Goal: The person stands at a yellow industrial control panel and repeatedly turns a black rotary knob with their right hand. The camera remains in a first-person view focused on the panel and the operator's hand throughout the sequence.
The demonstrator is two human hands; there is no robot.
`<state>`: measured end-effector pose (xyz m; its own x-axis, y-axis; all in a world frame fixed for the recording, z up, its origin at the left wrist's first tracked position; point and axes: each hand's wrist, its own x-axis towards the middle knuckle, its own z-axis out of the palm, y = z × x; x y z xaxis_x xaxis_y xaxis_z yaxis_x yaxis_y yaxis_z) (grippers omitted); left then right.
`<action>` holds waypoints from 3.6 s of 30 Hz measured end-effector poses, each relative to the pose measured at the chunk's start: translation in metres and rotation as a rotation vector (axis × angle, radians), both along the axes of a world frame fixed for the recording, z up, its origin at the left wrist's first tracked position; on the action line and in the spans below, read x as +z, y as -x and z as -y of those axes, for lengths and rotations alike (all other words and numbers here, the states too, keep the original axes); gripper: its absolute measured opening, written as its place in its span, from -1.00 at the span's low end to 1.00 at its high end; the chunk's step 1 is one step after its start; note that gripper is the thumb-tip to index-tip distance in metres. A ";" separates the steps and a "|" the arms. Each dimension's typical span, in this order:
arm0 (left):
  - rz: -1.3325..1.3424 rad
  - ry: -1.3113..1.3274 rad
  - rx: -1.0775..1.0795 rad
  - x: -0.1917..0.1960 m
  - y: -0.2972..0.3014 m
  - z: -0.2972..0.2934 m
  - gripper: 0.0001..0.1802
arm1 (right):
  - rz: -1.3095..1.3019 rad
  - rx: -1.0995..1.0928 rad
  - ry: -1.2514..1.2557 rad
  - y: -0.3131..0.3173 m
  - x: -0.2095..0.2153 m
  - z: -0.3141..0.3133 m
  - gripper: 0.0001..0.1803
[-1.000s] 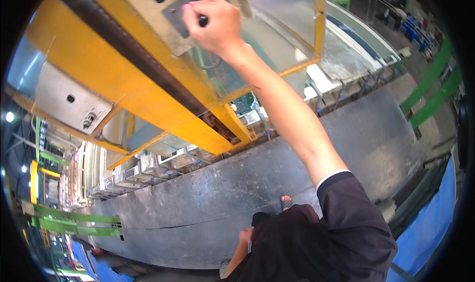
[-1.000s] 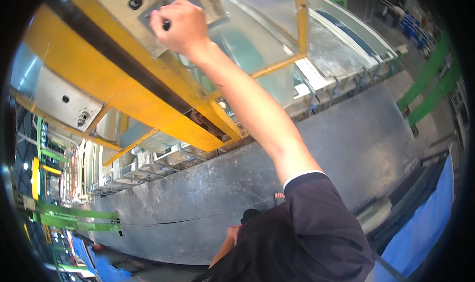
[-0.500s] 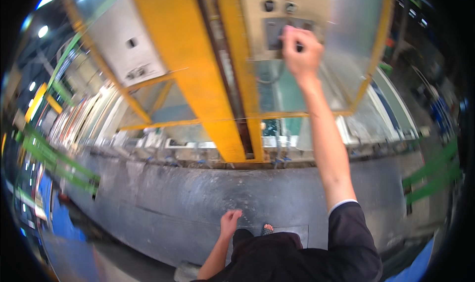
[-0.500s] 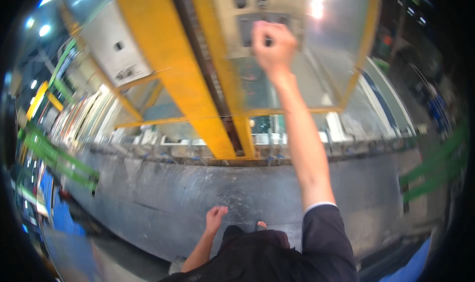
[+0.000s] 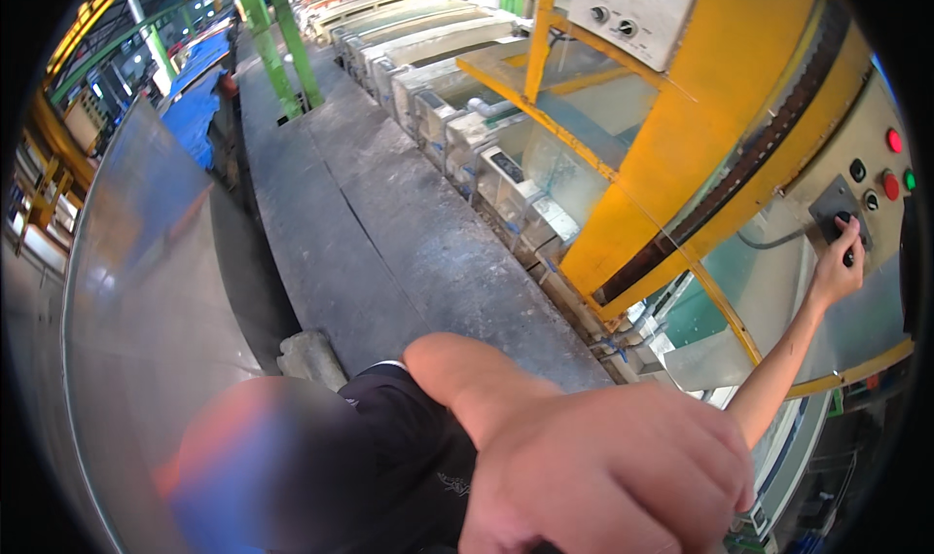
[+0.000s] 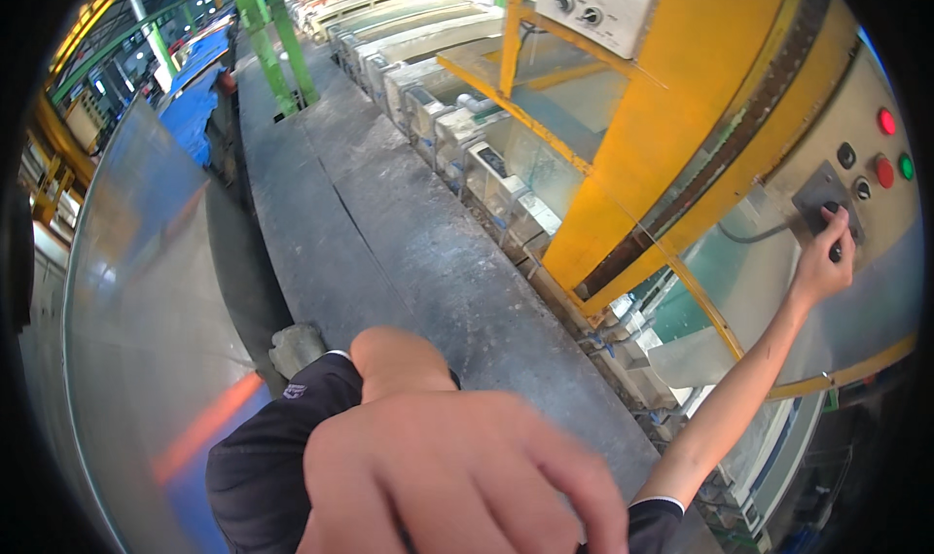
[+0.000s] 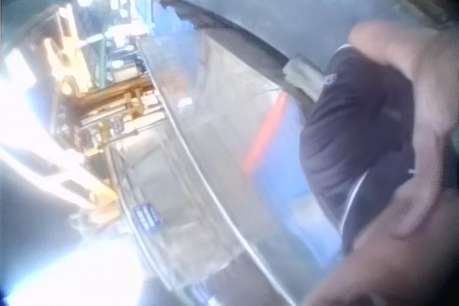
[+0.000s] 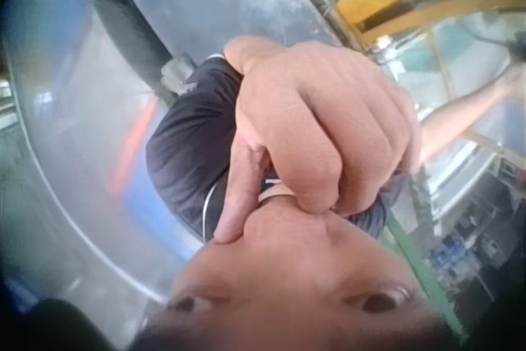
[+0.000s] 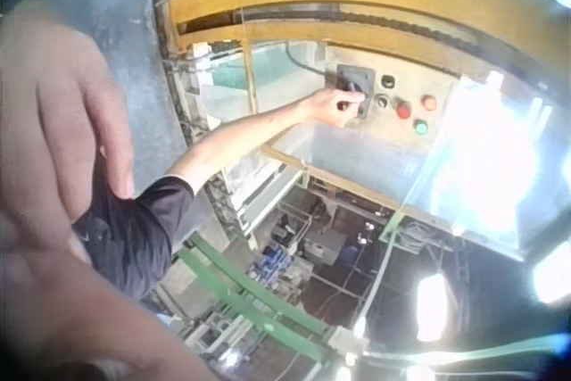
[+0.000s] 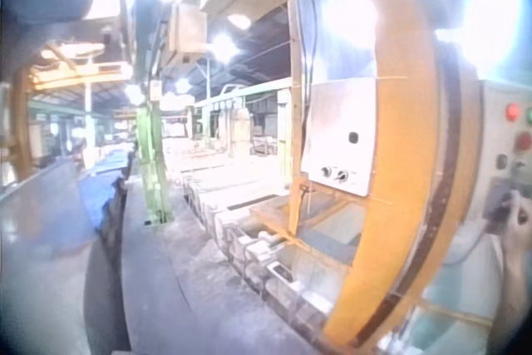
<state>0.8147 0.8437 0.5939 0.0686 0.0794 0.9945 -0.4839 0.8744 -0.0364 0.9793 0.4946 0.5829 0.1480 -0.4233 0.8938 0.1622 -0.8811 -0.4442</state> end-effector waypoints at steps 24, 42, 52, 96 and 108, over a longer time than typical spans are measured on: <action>0.055 -0.185 1.244 0.015 0.033 -0.015 -0.82 | 0.158 0.010 0.105 0.001 0.002 -0.007 -0.80; -0.489 -2.727 0.382 -0.562 0.088 -0.203 -0.61 | 0.166 -0.017 0.162 0.015 0.006 0.000 -0.77; -0.470 -2.691 0.197 -0.612 0.095 -0.199 -0.57 | 0.254 0.009 0.078 0.006 0.007 -0.008 -0.74; -0.712 -2.431 0.690 -0.627 0.020 -0.168 -0.41 | 0.104 0.236 0.270 0.037 -0.007 -0.009 -0.74; -0.908 -2.393 0.686 -0.628 0.008 -0.147 -0.50 | 0.021 0.158 0.282 0.030 0.002 0.000 -0.67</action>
<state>0.8070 0.9908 -0.0342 0.6796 -0.2620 -0.6852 0.0647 -0.9090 0.4117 0.9492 0.4942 0.5853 0.1723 -0.1317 0.9762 0.3131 -0.9323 -0.1810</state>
